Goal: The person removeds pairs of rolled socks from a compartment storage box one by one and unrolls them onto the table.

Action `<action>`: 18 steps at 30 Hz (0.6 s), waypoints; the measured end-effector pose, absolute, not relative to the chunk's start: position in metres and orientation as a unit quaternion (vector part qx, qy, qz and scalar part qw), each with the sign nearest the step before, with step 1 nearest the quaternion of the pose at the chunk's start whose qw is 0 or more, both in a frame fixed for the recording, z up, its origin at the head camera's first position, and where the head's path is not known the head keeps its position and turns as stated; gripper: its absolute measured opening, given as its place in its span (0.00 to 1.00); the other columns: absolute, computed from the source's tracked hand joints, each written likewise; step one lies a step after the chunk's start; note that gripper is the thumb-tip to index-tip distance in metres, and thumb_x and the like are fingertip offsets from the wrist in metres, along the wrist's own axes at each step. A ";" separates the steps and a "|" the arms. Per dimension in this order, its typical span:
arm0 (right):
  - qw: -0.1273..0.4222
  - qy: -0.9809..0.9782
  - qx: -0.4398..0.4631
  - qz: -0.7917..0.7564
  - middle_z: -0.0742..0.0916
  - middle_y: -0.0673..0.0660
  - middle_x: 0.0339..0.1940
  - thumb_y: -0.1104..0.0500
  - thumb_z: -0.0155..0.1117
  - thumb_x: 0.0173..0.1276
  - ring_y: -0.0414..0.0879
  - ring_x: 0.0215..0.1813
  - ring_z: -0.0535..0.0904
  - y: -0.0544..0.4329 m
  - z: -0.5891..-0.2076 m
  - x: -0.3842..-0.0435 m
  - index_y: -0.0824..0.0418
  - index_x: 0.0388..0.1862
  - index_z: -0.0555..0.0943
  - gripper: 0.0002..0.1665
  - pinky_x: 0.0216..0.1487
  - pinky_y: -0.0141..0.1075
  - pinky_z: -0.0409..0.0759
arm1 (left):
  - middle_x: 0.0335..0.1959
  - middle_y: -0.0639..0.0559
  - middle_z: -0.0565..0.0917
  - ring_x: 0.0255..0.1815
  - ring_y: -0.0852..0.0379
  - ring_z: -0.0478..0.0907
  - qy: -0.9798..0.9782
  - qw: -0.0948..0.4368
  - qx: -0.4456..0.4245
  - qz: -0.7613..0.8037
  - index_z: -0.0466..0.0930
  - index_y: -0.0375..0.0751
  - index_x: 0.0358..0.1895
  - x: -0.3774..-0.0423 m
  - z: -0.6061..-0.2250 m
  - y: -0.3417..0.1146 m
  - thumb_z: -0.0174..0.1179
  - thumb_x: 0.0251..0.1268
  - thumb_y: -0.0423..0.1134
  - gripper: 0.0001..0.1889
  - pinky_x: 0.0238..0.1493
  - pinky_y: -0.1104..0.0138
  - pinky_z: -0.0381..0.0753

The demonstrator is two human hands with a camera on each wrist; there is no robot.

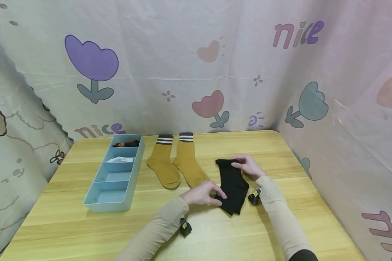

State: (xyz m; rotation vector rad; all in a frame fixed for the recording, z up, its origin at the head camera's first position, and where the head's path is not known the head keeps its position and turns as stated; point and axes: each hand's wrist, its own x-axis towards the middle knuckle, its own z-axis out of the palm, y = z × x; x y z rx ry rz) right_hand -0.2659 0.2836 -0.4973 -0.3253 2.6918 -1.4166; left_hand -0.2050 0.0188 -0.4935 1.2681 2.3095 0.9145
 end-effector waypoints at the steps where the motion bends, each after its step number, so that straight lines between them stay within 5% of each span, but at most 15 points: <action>1: 0.039 0.885 -0.108 -0.451 0.85 0.68 0.59 0.59 0.66 0.71 0.56 0.60 0.79 0.283 -0.496 -0.266 0.67 0.57 0.83 0.20 0.62 0.42 0.76 | 0.49 0.55 0.90 0.53 0.63 0.81 0.815 0.175 0.448 0.323 0.89 0.47 0.48 -0.205 -0.494 0.019 0.71 0.62 0.38 0.11 0.58 0.74 0.76; 6: 0.024 0.887 -0.123 -0.445 0.84 0.70 0.51 0.61 0.69 0.68 0.53 0.47 0.79 0.287 -0.496 -0.267 0.69 0.58 0.81 0.22 0.49 0.36 0.77 | 0.49 0.57 0.90 0.53 0.67 0.80 0.814 0.177 0.452 0.318 0.89 0.48 0.49 -0.204 -0.496 0.021 0.71 0.62 0.39 0.12 0.58 0.76 0.75; 11: 0.059 0.865 -0.162 -0.472 0.82 0.71 0.58 0.68 0.73 0.60 0.61 0.58 0.78 0.292 -0.495 -0.266 0.69 0.61 0.78 0.29 0.57 0.40 0.75 | 0.49 0.55 0.90 0.53 0.66 0.81 0.811 0.180 0.454 0.323 0.89 0.46 0.49 -0.203 -0.497 0.021 0.71 0.62 0.38 0.12 0.59 0.76 0.76; 14: 0.081 0.868 -0.170 -0.459 0.83 0.69 0.60 0.68 0.73 0.60 0.62 0.60 0.78 0.289 -0.491 -0.271 0.67 0.58 0.80 0.25 0.60 0.45 0.74 | 0.49 0.54 0.90 0.53 0.64 0.81 0.812 0.181 0.449 0.327 0.89 0.45 0.48 -0.203 -0.495 0.019 0.71 0.62 0.37 0.12 0.58 0.75 0.76; 18: 0.066 0.889 -0.175 -0.418 0.86 0.68 0.50 0.67 0.71 0.63 0.55 0.49 0.82 0.284 -0.484 -0.280 0.68 0.52 0.83 0.17 0.54 0.41 0.76 | 0.49 0.54 0.90 0.52 0.65 0.81 0.813 0.180 0.447 0.326 0.89 0.46 0.48 -0.203 -0.493 0.019 0.71 0.62 0.38 0.12 0.58 0.75 0.76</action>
